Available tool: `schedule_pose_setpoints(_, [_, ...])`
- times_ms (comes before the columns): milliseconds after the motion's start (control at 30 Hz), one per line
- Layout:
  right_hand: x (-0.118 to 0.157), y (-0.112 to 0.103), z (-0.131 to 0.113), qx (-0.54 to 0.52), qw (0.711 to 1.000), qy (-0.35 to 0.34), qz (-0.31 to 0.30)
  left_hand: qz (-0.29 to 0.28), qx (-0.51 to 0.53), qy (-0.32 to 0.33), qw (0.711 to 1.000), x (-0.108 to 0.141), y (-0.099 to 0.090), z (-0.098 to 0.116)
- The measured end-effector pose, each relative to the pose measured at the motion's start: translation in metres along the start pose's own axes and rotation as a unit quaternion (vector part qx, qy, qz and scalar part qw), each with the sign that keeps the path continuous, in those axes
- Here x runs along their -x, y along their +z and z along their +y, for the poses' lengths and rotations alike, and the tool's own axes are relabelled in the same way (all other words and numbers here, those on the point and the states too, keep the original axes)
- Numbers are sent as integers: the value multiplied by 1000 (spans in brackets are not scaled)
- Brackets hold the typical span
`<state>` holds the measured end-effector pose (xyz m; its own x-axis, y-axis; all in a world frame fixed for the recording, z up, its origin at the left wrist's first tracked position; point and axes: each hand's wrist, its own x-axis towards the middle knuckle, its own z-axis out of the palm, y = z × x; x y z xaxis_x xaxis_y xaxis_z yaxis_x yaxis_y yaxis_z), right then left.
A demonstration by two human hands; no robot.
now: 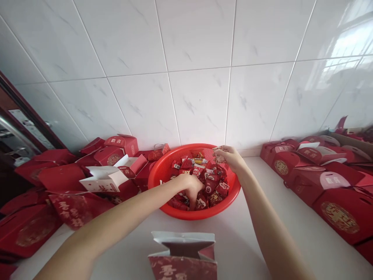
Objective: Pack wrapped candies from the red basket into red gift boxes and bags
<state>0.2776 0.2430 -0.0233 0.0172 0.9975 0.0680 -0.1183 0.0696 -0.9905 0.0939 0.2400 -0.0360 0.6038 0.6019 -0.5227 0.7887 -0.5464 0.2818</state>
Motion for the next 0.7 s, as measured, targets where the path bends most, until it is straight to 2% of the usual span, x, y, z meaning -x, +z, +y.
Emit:
schedule_pose_setpoints(133, [-1, 0, 1, -7, 1000, -3, -2, -53, -63, -12, 997, 3, -8, 4])
schedule_pose_setpoints(333, [-2, 0, 4, -15, 1000, -11, -4, -30, -9, 35, 999, 3, -22, -6])
schedule_pose_setpoints(400, [-2, 0, 3, -18, 1000, -11, -3, 9, 32, 56, 998, 4, -28, -11])
schedule_pose_setpoints(467, [-3, 0, 3, -18, 1000, -8, -5, 85, 95, 81, 989, 6, -35, -16])
schedule_pose_setpoints(600, [-3, 0, 1, -22, 1000, -6, -6, 241, 242, 122, 932, 7, -42, -22])
schedule_pose_setpoints(700, [-2, 1, 0, -22, 1000, -10, -3, 303, 278, 127, 903, 4, -41, -26])
